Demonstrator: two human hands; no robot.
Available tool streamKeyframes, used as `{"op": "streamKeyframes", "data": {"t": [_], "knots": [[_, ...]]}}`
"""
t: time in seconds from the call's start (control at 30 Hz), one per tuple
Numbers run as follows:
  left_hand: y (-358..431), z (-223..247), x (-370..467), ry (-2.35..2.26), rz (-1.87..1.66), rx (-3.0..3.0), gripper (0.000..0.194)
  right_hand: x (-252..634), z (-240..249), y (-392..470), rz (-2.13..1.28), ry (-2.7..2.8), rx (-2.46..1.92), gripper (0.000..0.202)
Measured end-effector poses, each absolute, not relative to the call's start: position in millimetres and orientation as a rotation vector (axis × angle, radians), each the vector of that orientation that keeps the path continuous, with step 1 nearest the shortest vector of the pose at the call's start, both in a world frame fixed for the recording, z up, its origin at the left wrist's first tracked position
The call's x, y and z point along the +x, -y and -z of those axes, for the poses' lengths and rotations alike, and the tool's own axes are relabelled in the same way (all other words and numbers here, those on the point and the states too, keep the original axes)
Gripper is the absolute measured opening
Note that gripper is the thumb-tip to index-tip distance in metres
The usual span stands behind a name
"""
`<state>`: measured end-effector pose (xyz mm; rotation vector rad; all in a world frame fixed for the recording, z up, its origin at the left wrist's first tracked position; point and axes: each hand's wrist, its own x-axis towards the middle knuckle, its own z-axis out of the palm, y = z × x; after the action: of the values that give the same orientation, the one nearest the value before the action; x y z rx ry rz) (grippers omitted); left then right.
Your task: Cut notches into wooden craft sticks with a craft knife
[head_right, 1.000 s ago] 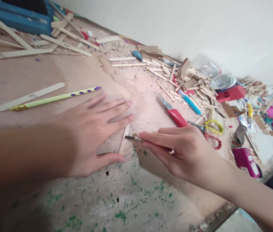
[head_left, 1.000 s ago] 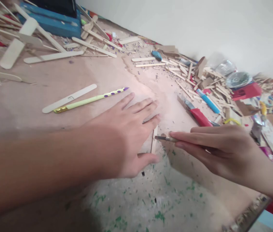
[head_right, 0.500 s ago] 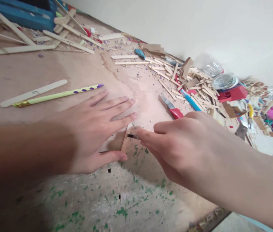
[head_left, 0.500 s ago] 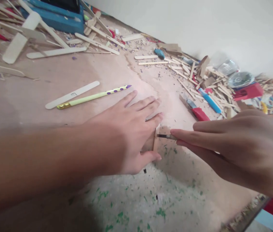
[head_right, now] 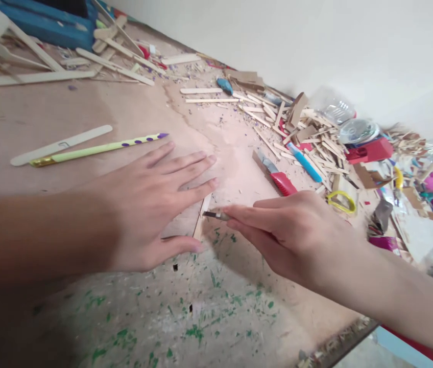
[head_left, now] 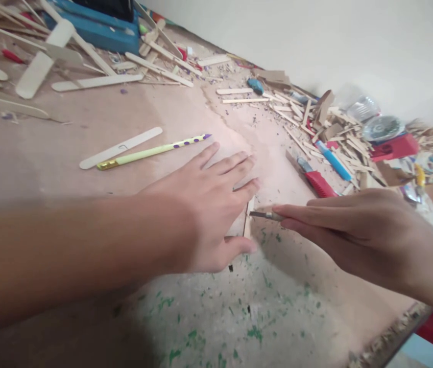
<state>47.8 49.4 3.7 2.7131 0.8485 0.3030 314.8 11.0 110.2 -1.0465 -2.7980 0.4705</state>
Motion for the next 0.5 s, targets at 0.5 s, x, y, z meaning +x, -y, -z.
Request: {"op": "streamKeyframes", "data": {"t": [0.5], "knots": [[-47,7,44,-0.835,-0.449,2.741,0.1,331,-105,-10,0.095,3.024,-0.725,0.028]]}}
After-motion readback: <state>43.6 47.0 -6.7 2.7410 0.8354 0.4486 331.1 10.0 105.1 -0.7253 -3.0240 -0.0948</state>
